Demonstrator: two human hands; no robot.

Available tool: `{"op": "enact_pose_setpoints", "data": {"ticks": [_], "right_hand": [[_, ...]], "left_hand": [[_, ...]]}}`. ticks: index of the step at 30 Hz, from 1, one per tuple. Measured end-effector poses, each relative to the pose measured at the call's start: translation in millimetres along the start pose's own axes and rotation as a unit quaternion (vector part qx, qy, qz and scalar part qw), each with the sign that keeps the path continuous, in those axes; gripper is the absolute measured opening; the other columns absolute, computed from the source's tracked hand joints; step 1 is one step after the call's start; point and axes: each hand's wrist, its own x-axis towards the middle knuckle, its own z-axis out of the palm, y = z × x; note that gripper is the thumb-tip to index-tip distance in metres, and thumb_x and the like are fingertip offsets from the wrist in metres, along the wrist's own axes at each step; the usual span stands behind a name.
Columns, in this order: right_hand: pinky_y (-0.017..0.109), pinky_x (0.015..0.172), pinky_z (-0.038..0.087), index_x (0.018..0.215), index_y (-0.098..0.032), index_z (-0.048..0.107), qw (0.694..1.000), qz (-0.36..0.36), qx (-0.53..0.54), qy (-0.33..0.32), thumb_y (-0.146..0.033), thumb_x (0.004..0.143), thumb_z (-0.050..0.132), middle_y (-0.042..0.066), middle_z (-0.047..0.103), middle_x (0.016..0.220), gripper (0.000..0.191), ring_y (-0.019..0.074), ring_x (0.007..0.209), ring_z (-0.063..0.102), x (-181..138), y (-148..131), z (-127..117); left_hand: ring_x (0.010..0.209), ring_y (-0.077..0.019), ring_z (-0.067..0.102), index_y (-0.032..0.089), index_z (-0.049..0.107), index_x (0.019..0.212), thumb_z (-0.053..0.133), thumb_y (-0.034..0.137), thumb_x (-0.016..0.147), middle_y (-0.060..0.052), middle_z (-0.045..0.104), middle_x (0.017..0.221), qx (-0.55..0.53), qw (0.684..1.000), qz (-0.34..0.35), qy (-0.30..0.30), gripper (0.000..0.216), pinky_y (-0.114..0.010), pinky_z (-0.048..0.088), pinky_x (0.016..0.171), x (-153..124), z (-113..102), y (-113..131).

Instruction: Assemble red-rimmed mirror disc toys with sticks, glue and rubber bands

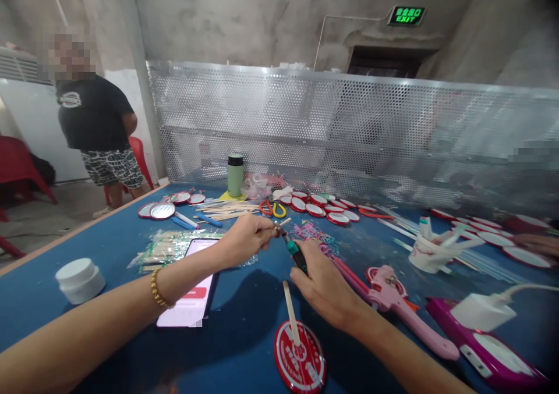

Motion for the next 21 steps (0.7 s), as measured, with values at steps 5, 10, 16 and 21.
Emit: {"op": "enact_pose_setpoints", "data": {"ticks": [5,10,16,21], "right_hand": [[0.034,0.087,0.040,0.101,-0.017,0.052,1.000,0.012,0.015,-0.008,-0.016,0.083,0.045,0.009,0.056,0.101,0.019,0.0218,0.094,0.052,1,1,2],[0.031,0.081,0.039,0.097,-0.017,0.051,0.999,0.037,0.024,-0.023,-0.016,0.084,0.046,0.008,0.057,0.098,0.014,0.0197,0.088,0.052,1,-1,1],[0.027,0.069,0.035,0.086,-0.018,0.048,0.997,0.061,0.027,-0.040,-0.022,0.086,0.049,0.004,0.060,0.085,0.004,0.0163,0.076,0.050,8,6,3],[0.025,0.061,0.034,0.079,-0.018,0.047,0.992,0.097,0.051,-0.056,-0.019,0.083,0.052,0.002,0.059,0.073,0.007,0.0135,0.067,0.051,20,13,3]], "left_hand": [[0.048,-0.0093,0.039,0.018,0.047,0.054,0.046,0.021,0.087,0.005,0.043,0.049,0.015,1.000,0.006,0.007,0.034,-0.022,0.029,0.050,0,2,-1],[0.051,-0.0097,0.040,0.017,0.047,0.055,0.044,0.023,0.087,0.004,0.045,0.051,0.012,1.000,0.004,0.000,0.033,-0.022,0.030,0.051,0,7,-5],[0.049,-0.0094,0.035,0.018,0.041,0.051,0.043,0.023,0.085,0.006,0.037,0.045,0.033,0.999,0.001,0.007,0.035,-0.021,0.029,0.051,9,14,-11],[0.052,-0.0109,0.044,0.015,0.057,0.055,0.043,0.020,0.084,0.004,0.044,0.046,0.111,0.993,-0.024,-0.007,0.032,-0.021,0.034,0.055,22,16,-13]]}}
